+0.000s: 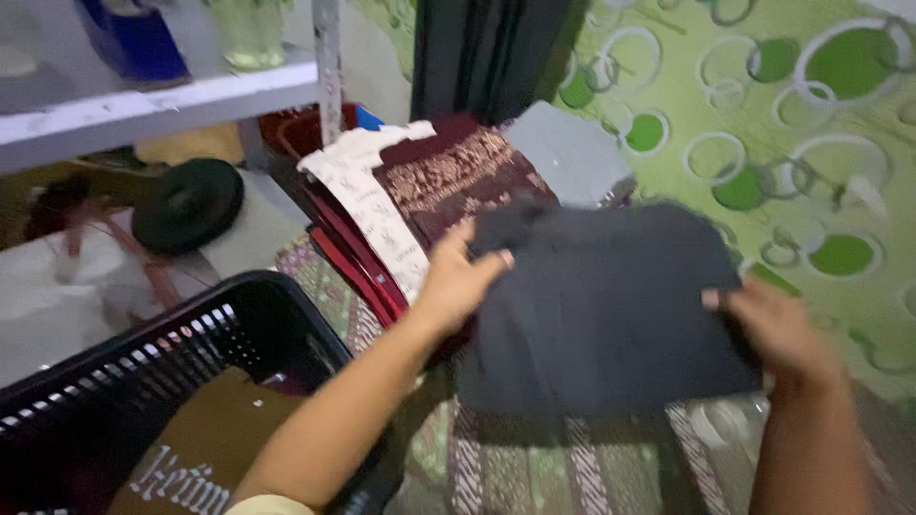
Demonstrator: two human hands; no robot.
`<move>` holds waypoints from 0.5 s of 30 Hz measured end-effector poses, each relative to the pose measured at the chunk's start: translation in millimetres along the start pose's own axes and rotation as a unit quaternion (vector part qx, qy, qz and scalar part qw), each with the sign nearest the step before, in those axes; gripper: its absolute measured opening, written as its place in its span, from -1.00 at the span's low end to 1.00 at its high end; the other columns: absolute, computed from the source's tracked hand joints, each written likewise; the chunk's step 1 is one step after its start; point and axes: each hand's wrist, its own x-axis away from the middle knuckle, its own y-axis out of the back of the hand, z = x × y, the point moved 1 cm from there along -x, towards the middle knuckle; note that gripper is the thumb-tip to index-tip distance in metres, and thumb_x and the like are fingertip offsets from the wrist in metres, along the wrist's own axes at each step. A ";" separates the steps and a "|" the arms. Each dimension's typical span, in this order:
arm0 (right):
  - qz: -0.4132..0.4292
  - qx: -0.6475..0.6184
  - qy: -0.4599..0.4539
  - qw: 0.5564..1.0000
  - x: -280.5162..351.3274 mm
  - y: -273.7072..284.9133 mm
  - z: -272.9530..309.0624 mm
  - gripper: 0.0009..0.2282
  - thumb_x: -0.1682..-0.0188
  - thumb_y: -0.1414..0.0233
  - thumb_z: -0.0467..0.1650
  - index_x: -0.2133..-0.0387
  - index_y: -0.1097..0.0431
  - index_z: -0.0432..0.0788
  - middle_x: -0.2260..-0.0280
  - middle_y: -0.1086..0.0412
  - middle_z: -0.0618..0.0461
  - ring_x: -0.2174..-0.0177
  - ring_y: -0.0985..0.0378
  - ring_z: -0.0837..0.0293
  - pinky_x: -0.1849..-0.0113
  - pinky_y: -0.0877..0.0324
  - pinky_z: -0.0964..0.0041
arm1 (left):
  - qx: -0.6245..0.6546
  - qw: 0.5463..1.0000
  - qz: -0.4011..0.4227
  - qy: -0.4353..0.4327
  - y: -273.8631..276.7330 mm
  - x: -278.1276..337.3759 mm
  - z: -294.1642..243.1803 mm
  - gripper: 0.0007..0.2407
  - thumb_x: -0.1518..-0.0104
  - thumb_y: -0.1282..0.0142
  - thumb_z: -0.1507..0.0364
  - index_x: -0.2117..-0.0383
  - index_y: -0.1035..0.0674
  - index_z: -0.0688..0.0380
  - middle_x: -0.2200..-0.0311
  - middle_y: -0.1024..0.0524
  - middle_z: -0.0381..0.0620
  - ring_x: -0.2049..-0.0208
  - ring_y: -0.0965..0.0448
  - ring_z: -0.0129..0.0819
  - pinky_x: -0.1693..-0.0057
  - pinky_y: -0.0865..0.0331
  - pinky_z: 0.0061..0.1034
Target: The person takes a brown t-shirt from a laundry basket and places it on a patterned surface. They spray the shirt with water from a bottle and iron it using a manual iron. The person folds the shirt, irons the folded sections, and then places the finished item on a stack of clothes.
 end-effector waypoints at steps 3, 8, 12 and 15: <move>0.068 -0.077 0.126 0.987 -161.0 -6.0 25.4 -0.68 -0.01 -0.14 -0.35 0.15 -0.41 -0.45 0.47 -0.33 -0.19 0.56 -0.29 0.00 0.56 -0.19 0.12 | 0.031 0.996 -0.065 -0.052 42.3 -64.1 -20.7 -0.74 0.09 -0.35 0.50 0.24 -0.61 0.17 0.45 -0.54 -0.07 0.42 -0.53 -0.31 0.33 -0.49 -0.46; 0.088 -0.040 0.234 0.967 -252.2 -98.0 159.6 -0.61 0.12 -0.10 -0.36 0.10 -0.48 -0.45 0.21 -0.46 -0.43 0.15 -0.52 -0.32 0.21 -0.39 -0.23 | -0.009 0.980 -0.185 -0.077 109.7 -138.1 -1.1 -0.67 0.05 -0.35 0.50 0.13 -0.57 0.22 0.29 -0.60 0.08 0.26 -0.61 -0.18 0.19 -0.52 -0.33; 0.017 0.164 0.286 0.944 -339.6 -203.4 160.3 -0.41 0.09 -0.20 -0.16 -0.16 -0.35 -0.25 0.07 -0.48 -0.43 -0.01 -0.49 -0.38 0.03 -0.38 -0.33 | -0.069 0.954 -0.290 0.040 146.7 -168.0 83.3 -0.54 0.06 -0.36 0.42 -0.01 -0.49 0.26 0.18 -0.59 0.19 0.13 -0.61 -0.02 0.06 -0.50 -0.14; -0.047 0.146 0.287 0.946 -316.9 -242.8 149.5 -0.34 0.09 -0.16 -0.08 -0.32 -0.20 0.11 -0.01 -0.47 -0.14 -0.04 -0.49 -0.21 0.01 -0.36 -0.27 | -0.111 0.944 -0.297 0.086 144.0 -157.8 89.1 -0.40 0.05 -0.38 0.33 -0.15 -0.38 0.21 0.07 -0.59 0.20 -0.03 -0.60 0.06 -0.05 -0.48 -0.10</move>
